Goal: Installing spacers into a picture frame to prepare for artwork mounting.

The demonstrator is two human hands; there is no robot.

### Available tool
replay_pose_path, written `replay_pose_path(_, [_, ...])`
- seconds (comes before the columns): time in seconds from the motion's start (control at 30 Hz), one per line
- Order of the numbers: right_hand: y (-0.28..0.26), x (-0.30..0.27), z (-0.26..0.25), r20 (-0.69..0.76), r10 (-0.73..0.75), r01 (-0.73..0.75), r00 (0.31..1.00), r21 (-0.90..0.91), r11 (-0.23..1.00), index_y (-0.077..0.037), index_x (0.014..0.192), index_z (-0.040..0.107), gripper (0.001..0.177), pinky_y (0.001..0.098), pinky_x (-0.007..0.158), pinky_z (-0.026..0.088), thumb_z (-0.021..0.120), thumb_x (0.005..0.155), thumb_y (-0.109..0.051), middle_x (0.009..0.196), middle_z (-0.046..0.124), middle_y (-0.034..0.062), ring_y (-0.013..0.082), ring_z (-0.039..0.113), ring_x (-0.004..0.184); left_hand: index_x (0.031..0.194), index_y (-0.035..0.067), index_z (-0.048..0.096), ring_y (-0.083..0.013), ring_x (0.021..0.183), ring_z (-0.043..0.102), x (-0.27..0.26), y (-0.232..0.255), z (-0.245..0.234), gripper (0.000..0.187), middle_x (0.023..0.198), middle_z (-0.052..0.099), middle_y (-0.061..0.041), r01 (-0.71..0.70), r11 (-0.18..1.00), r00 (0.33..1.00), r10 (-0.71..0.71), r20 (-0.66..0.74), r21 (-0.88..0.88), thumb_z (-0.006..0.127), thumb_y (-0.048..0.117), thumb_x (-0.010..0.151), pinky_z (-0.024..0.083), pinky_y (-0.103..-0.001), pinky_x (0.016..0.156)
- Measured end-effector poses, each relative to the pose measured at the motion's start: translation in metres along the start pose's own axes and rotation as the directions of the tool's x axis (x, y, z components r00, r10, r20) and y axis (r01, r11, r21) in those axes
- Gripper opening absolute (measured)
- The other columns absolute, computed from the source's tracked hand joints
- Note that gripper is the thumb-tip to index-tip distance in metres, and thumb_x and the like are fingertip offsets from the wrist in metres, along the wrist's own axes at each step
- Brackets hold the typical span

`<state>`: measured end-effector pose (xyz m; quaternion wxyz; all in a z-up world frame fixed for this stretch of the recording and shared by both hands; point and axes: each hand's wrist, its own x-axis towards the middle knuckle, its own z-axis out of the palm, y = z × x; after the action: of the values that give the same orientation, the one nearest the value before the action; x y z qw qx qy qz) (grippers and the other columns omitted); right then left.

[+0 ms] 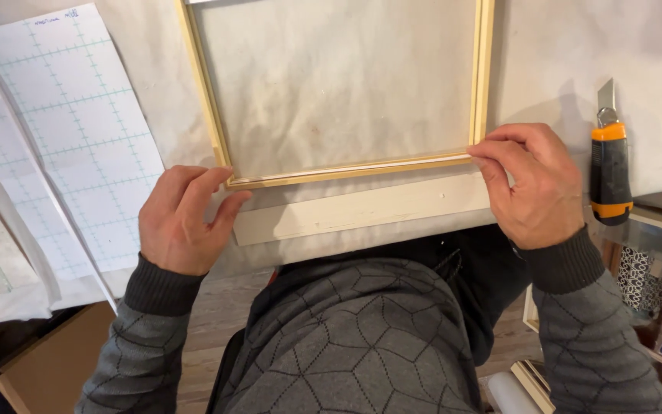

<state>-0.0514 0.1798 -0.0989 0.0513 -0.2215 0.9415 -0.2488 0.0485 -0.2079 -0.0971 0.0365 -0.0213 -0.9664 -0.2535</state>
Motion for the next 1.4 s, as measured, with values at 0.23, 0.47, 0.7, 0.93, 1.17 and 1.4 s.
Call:
replay_pose_path(0.23, [-0.034, 0.004, -0.027, -0.174, -0.055, 0.043, 0.983, -0.074, 0.996, 0.0, 0.103, 0.072, 0.013, 0.0387, 0.085, 0.053, 0.079, 0.092, 0.004, 0.107, 0.066, 0.0116, 0.0302, 0.064, 0.099, 0.109, 0.005, 0.07, -0.0236, 0.09, 0.063, 0.048, 0.071, 0.018, 0.028, 0.103, 0.067, -0.009, -0.257, 0.957, 0.962, 0.241, -0.128, -0.131, 0.089, 0.011, 0.089, 0.05, -0.036, 0.074])
replay_pose_path(0.47, [-0.035, -0.039, -0.047, -0.401, -0.013, 0.009, 0.916, -0.014, 1.0, -0.003, 0.11, 0.069, 0.014, 0.0322, 0.086, 0.054, 0.08, 0.103, 0.004, 0.114, 0.069, 0.0096, 0.0264, 0.064, 0.1, 0.12, 0.002, 0.069, -0.0239, 0.093, 0.066, 0.084, 0.166, 0.034, 0.03, 0.111, 0.068, -0.009, -0.496, 0.826, 0.867, 0.489, -0.098, -0.269, 0.072, 0.014, 0.093, 0.051, -0.038, 0.079])
replay_pose_path(0.7, [0.019, -0.051, -0.037, -0.312, 0.16, -0.241, 0.936, -0.241, 0.94, 0.002, 0.139, 0.057, 0.054, 0.0484, 0.104, 0.05, 0.086, 0.096, -0.014, 0.139, 0.056, 0.0221, 0.042, 0.054, 0.124, 0.12, 0.004, 0.069, -0.0173, 0.093, 0.066, 0.056, 0.153, 0.05, 0.024, 0.111, 0.062, -0.004, -0.447, 0.867, 0.884, 0.465, 0.038, -0.219, 0.068, 0.007, 0.096, 0.056, -0.033, 0.071])
replay_pose_path(0.93, [0.05, -0.085, -0.023, -0.256, 0.328, -0.395, 0.909, -0.286, 0.873, 0.002, 0.148, 0.053, 0.055, 0.0474, 0.097, 0.052, 0.08, 0.102, -0.011, 0.131, 0.055, 0.0164, 0.0351, 0.059, 0.116, 0.124, 0.014, 0.073, -0.0163, 0.079, 0.06, 0.028, 0.135, 0.063, 0.038, 0.095, 0.057, -0.002, -0.372, 0.928, 0.893, 0.362, 0.267, -0.015, 0.066, 0.005, 0.087, 0.051, -0.031, 0.059])
replay_pose_path(1.17, [-0.015, -0.113, -0.01, -0.18, 0.508, -0.411, 0.842, 0.396, 0.821, 0.002, 0.148, 0.044, 0.05, 0.0342, 0.076, 0.055, 0.06, 0.102, -0.011, 0.116, 0.061, 0.0169, 0.0221, 0.064, 0.088, 0.134, 0.022, 0.069, -0.0165, 0.078, 0.055, 0.03, 0.136, 0.068, 0.045, 0.089, 0.051, -0.001, -0.408, 0.908, 0.879, 0.362, 0.31, 0.095, 0.064, 0.007, 0.092, 0.049, -0.031, 0.063])
replay_pose_path(1.4, [-0.065, -0.126, 0.03, -0.043, 0.376, -0.32, 0.925, 0.442, 0.838, -0.004, 0.143, 0.053, 0.046, 0.0395, 0.084, 0.056, 0.065, 0.099, -0.006, 0.114, 0.064, 0.0173, 0.0352, 0.067, 0.098, 0.137, 0.021, 0.068, -0.0169, 0.079, 0.055, 0.031, 0.135, 0.069, 0.051, 0.091, 0.053, 0.0, -0.388, 0.919, 0.864, 0.334, 0.378, 0.074, 0.064, 0.005, 0.089, 0.051, -0.032, 0.065])
